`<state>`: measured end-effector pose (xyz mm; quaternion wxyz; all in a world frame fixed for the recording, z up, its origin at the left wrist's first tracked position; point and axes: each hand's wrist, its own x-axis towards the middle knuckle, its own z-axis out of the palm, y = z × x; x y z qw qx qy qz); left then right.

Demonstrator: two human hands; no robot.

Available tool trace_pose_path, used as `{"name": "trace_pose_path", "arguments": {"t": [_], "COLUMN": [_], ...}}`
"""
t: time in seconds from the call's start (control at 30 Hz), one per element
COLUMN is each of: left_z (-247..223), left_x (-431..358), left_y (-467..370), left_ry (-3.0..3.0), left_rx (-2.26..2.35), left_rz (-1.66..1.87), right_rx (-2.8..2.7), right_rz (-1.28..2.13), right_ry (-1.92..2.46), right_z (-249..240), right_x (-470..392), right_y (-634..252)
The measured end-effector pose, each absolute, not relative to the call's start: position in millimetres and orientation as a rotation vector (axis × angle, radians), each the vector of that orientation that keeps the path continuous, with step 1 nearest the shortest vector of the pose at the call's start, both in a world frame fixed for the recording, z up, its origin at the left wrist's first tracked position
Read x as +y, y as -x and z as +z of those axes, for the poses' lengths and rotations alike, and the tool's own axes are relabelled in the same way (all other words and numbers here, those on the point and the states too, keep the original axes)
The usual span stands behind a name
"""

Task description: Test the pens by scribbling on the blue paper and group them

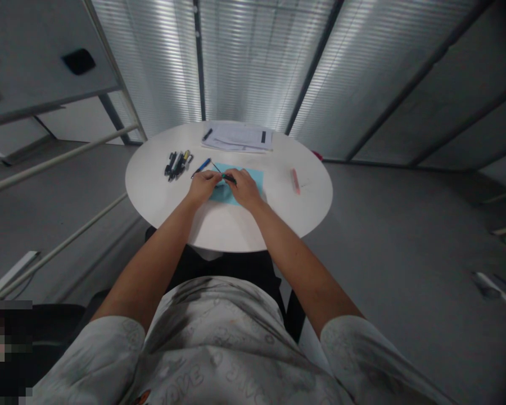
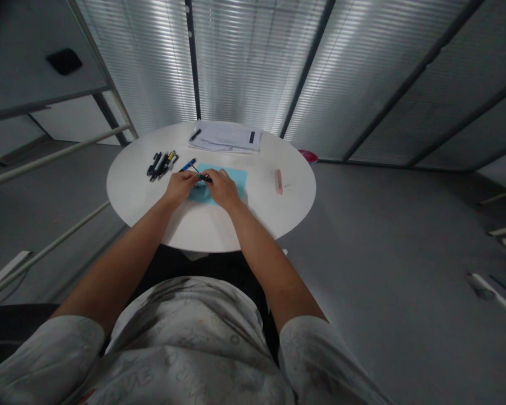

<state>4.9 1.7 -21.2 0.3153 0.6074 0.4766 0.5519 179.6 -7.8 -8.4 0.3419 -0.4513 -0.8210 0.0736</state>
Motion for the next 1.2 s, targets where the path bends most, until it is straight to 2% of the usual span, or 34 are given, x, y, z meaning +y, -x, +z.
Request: {"name": "trace_pose_path", "arguments": {"t": [0.37, 0.8, 1.2], "left_z": [-14.8, -12.0, -8.9], "left_x": [1.3, 1.0, 3.5], "left_y": [-7.9, -11.5, -1.9], "left_ry": [-1.336, -1.085, -1.088], "left_rx": [1.205, 1.016, 1.119], "left_rz": [1.599, 1.595, 1.59], "right_rx": [-2.127, -2.176, -2.216], "right_rz": [0.159, 0.29, 0.203], "right_ry": [1.365, 1.282, 1.262], "right_z": [-0.1, -5.1, -7.0], "right_x": [-22.1, -14.7, -9.9], "right_y": [-179.5, -182.7, -185.6]}}
